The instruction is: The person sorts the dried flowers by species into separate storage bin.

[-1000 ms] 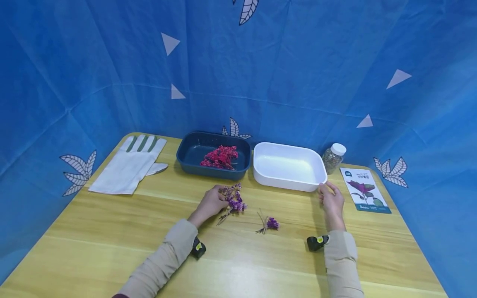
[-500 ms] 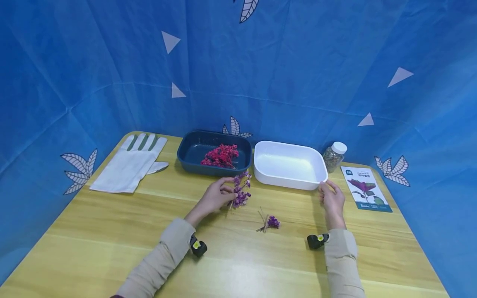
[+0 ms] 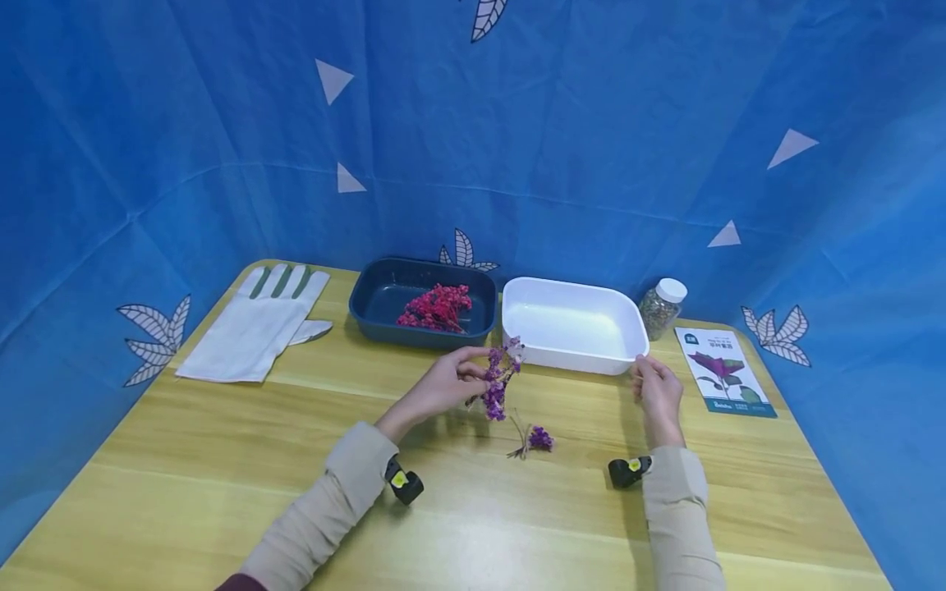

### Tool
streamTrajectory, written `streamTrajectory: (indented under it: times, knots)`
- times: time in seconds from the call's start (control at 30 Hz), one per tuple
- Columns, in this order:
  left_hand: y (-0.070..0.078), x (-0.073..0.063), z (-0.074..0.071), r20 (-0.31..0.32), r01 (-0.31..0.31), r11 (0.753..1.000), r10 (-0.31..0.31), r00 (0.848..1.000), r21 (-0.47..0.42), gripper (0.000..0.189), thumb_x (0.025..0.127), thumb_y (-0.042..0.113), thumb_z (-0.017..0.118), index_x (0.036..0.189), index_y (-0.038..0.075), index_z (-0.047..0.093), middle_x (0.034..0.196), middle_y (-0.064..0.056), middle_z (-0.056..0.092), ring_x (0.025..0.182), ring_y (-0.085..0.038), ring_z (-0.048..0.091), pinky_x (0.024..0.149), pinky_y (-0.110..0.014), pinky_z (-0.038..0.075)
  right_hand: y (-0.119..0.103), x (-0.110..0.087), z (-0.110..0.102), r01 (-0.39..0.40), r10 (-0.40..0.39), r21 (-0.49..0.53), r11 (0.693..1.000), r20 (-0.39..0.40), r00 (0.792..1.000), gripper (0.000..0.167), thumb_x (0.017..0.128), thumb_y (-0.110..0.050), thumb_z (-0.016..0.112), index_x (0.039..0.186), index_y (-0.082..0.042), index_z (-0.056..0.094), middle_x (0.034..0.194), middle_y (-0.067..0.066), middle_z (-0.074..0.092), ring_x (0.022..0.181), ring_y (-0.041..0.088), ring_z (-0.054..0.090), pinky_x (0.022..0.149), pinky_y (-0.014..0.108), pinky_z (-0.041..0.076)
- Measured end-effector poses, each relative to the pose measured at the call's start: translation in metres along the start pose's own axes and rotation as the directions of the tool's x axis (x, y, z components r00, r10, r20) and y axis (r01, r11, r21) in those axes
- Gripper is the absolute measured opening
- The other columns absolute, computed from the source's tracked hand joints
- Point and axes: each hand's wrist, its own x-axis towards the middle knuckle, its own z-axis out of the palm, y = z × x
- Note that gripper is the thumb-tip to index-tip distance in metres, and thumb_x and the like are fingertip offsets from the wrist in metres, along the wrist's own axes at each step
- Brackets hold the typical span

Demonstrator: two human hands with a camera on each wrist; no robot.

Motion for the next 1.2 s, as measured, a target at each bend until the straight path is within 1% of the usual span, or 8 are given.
streamTrajectory:
  times: [0.17, 0.37, 0.5, 0.63, 0.87, 0.97, 1.1, 1.2]
  knots:
    - [0.0023, -0.0017, 0.0033, 0.014, -0.016, 1.000, 0.016, 1.000, -0.013, 0.057, 0.087, 0.008, 0.066, 0.140, 0.008, 0.045, 0.112, -0.011, 0.066, 0.095, -0.018, 0.062, 0.079, -0.029, 0.050, -0.0002, -0.0007, -0.0014, 0.007, -0.007, 0.013, 1.000, 0.007, 1.000, 0.035, 0.096, -0.030, 0.054, 0.123, -0.007, 0.053, 0.076, -0.011, 0.054, 0.062, 0.002, 0.049, 0.054, 0.015, 0.040]
    - [0.0014, -0.0033, 0.0021, 0.089, -0.037, 0.999, 0.037, 0.995, -0.008, 0.060, 0.088, 0.010, 0.065, 0.144, 0.009, 0.040, 0.118, -0.015, 0.064, 0.096, -0.019, 0.063, 0.079, -0.030, 0.049, -0.0028, -0.0010, -0.0017, 0.007, -0.007, 0.019, 1.000, -0.006, 1.000, 0.026, 0.096, -0.030, 0.055, 0.114, -0.011, 0.055, 0.079, -0.007, 0.056, 0.064, 0.004, 0.049, 0.055, 0.016, 0.041]
    - [-0.0010, -0.0045, 0.0023, 0.110, -0.027, 1.000, 0.027, 0.994, -0.007, 0.065, 0.085, 0.005, 0.067, 0.144, 0.008, 0.039, 0.115, -0.013, 0.065, 0.096, -0.020, 0.062, 0.082, -0.032, 0.051, -0.0029, -0.0013, -0.0007, 0.005, -0.005, 0.010, 1.000, -0.008, 1.000, 0.024, 0.096, -0.030, 0.055, 0.112, -0.012, 0.056, 0.082, -0.006, 0.056, 0.065, 0.004, 0.050, 0.056, 0.016, 0.041]
    - [-0.0016, -0.0068, 0.0030, 0.136, -0.015, 1.000, 0.017, 0.991, -0.016, 0.069, 0.084, 0.002, 0.065, 0.146, 0.008, 0.036, 0.120, -0.016, 0.062, 0.093, -0.018, 0.060, 0.078, -0.029, 0.051, -0.0020, -0.0012, 0.0001, 0.002, -0.002, -0.004, 1.000, -0.008, 1.000, 0.022, 0.096, -0.029, 0.054, 0.110, -0.012, 0.056, 0.086, -0.005, 0.056, 0.068, 0.005, 0.050, 0.058, 0.015, 0.042]
    - [-0.0028, -0.0082, 0.0044, 0.160, -0.005, 1.000, 0.008, 0.987, -0.021, 0.067, 0.089, 0.006, 0.060, 0.149, 0.014, 0.029, 0.118, -0.017, 0.063, 0.062, -0.010, 0.050, 0.054, -0.023, 0.042, -0.0014, -0.0017, 0.0002, -0.009, 0.009, -0.005, 1.000, -0.002, 1.000, 0.040, 0.097, -0.029, 0.052, 0.128, -0.005, 0.052, 0.089, -0.005, 0.054, 0.068, 0.003, 0.050, 0.060, 0.013, 0.044]
    - [-0.0034, -0.0086, 0.0046, 0.157, -0.017, 1.000, 0.017, 0.987, -0.007, 0.065, 0.091, 0.009, 0.059, 0.148, 0.013, 0.030, 0.113, -0.013, 0.066, 0.062, -0.010, 0.049, 0.059, -0.024, 0.041, -0.0017, -0.0024, 0.0001, -0.012, 0.012, -0.008, 1.000, 0.001, 1.000, 0.045, 0.097, -0.029, 0.052, 0.134, -0.003, 0.048, 0.089, -0.006, 0.054, 0.068, 0.002, 0.050, 0.060, 0.013, 0.044]
    - [-0.0043, -0.0090, 0.0047, 0.151, -0.034, 0.999, 0.033, 0.988, 0.000, 0.061, 0.091, 0.011, 0.060, 0.146, 0.012, 0.034, 0.108, -0.011, 0.068, 0.074, -0.012, 0.055, 0.067, -0.027, 0.042, -0.0019, -0.0025, -0.0001, -0.013, 0.013, 0.005, 1.000, 0.000, 1.000, 0.043, 0.097, -0.028, 0.053, 0.132, -0.003, 0.049, 0.088, -0.006, 0.055, 0.068, 0.002, 0.051, 0.059, 0.013, 0.044]
    - [-0.0046, -0.0091, 0.0052, 0.149, -0.042, 0.999, 0.042, 0.988, -0.001, 0.055, 0.094, 0.013, 0.059, 0.144, 0.012, 0.038, 0.100, -0.010, 0.068, 0.063, -0.011, 0.051, 0.056, -0.025, 0.039, -0.0022, -0.0022, -0.0001, -0.011, 0.011, 0.014, 1.000, -0.001, 1.000, 0.040, 0.097, -0.028, 0.053, 0.129, -0.004, 0.051, 0.088, -0.005, 0.055, 0.068, 0.002, 0.052, 0.059, 0.013, 0.045]
